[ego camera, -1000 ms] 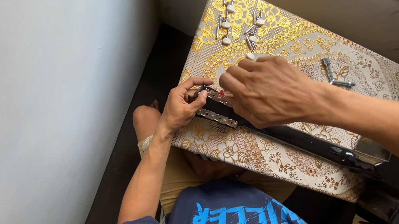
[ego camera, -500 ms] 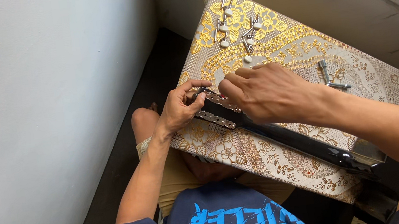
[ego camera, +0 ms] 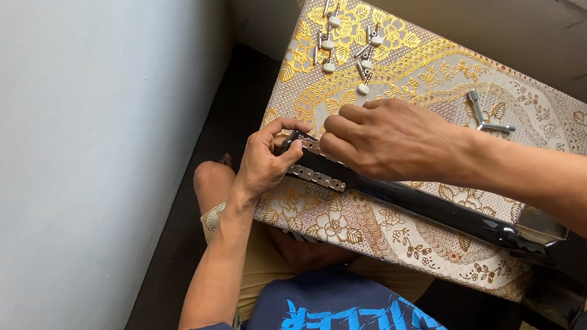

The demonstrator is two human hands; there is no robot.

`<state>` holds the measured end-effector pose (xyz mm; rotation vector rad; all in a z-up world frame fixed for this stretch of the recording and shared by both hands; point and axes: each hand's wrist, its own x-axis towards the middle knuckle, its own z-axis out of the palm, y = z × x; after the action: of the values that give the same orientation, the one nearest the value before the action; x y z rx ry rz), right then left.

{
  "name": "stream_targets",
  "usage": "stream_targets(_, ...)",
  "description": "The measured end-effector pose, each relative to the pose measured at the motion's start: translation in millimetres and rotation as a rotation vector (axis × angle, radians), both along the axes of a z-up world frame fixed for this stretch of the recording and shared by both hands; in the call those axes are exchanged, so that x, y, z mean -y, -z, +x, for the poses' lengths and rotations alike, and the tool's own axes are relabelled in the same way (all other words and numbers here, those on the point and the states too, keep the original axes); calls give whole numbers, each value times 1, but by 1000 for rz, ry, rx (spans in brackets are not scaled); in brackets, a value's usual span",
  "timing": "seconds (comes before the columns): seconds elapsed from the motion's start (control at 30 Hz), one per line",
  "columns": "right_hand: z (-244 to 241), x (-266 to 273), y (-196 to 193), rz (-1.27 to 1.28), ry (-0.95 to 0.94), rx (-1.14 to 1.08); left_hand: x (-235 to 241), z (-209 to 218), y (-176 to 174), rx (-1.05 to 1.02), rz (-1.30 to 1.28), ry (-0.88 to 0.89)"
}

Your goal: The person assembles the headstock of a black electric guitar by installing tuning pegs and securing them with screws. They use a screwdriver and an Allen key to tighten the components and place washers and nuts onto the tuning pegs.

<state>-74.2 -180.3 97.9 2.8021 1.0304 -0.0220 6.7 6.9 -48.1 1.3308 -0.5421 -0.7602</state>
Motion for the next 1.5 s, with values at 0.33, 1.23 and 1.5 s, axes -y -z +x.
stream_targets(0.33, 5, -8, -10, 20, 53, -88, 1, 3, -3, -19, 28, 15)
stream_targets(1.23, 7, -12, -27, -22, 63, -88, 1, 1, 2, 10, 35, -10)
stream_targets(1.5, 3, -10, -24, -154, 69, -200, -1, -3, 0, 19, 25, -28)
